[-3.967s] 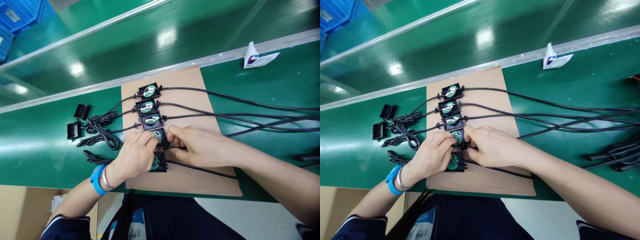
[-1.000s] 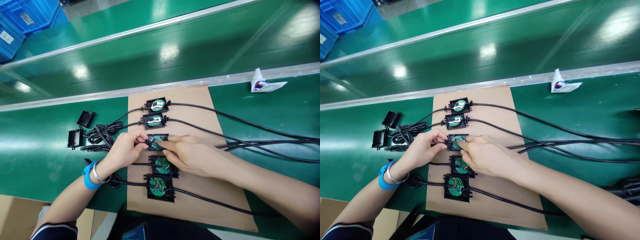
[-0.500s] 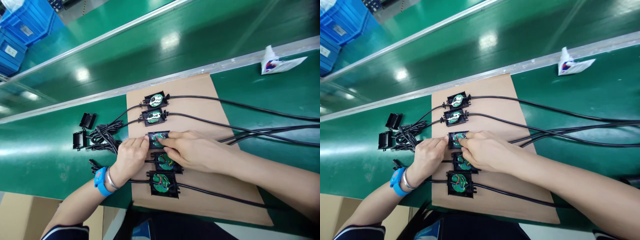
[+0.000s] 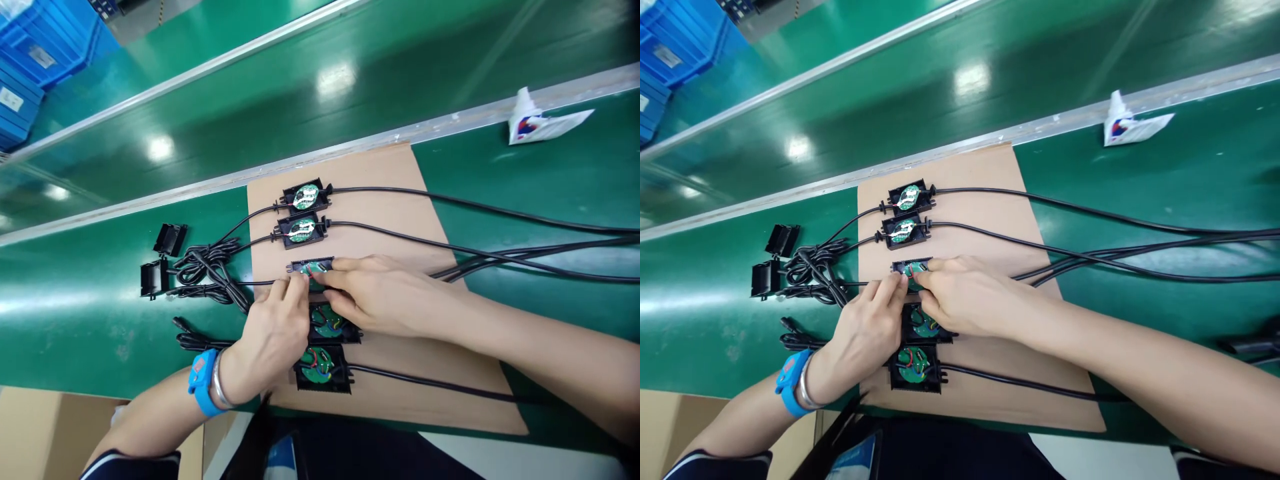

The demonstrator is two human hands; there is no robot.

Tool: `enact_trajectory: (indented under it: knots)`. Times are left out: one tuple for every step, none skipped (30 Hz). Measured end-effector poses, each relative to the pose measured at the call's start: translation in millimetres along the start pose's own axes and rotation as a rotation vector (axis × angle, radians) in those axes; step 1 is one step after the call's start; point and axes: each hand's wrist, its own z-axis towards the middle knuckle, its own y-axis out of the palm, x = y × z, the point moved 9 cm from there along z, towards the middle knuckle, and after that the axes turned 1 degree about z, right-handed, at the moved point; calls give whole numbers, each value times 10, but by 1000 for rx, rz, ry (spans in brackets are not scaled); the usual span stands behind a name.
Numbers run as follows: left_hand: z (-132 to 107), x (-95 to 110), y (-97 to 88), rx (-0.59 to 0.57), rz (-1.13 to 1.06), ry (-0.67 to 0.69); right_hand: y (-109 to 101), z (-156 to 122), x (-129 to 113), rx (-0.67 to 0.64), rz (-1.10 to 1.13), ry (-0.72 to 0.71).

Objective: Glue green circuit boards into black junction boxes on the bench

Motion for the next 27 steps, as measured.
enact_trajectory:
  knots:
    - [24,4,10,-12,0,-2,-17,2,6,-8,18,3]
    - [46,-4,14,-18,-17,-2,-35,2,12,-16,38,4]
    - [64,-23,11,-18,-57,0,-53,-1,23,-24,58,9]
    - [79,-56,1,-10,-112,-4,-69,-7,42,-34,77,20]
    - [93,-101,-16,9,-170,-15,-84,-19,70,-41,94,38]
    - [104,-145,-39,38,-228,-24,-100,-35,103,-43,107,60]
    - [114,-172,-61,70,-277,-17,-116,-55,139,-43,117,83]
    - [122,-173,-74,95,-317,10,-129,-80,173,-41,127,104]
    - [128,-150,-76,110,-345,54,-144,-107,203,-36,137,122]
    - [130,-113,-67,115,-362,103,-157,-135,226,-31,147,136]
    - [129,-74,-46,110,-371,147,-169,-162,243,-27,152,147]
    - [127,-46,-19,101,-376,173,-180,-186,255,-26,147,156]
    - [125,-33,7,94,-378,180,-190,-205,256,-24,127,160]
    - [124,-32,30,89,-380,174,-200,-217,247,-21,95,156]
    - [122,-34,49,85,-381,165,-208,-220,223,-15,60,138]
    - [120,-34,64,81,-383,160,-211,-214,185,-5,29,105]
    - [119,-34,73,81,-385,156,-214,-202,141,15,6,61]
    - [119,-35,76,86,-388,154,-219,-189,91,52,-9,4]
    - [121,-36,76,92,-390,152,-229,-179,44,106,-23,-59]
    - [123,-36,76,97,-392,152,-241,-177,5,174,-41,-123]
    - [126,-35,76,100,-396,154,-250,-185,-19,247,-64,-179]
    - [128,-31,77,101,-399,157,-250,-200,-24,315,-90,-222]
    - [130,-30,76,104,-400,158,-243,-217,-11,370,-114,-250]
    - [131,-30,75,105,-397,157,-224,-229,15,400,-133,-264]
    - [131,-32,73,104,-392,154,-200,-231,53,406,-149,-261]
    - [130,-32,77,95,-387,150,-175,-227,89,393,-163,-252]
    - [130,-32,86,78,-382,144,-152,-218,117,367,-176,-242]
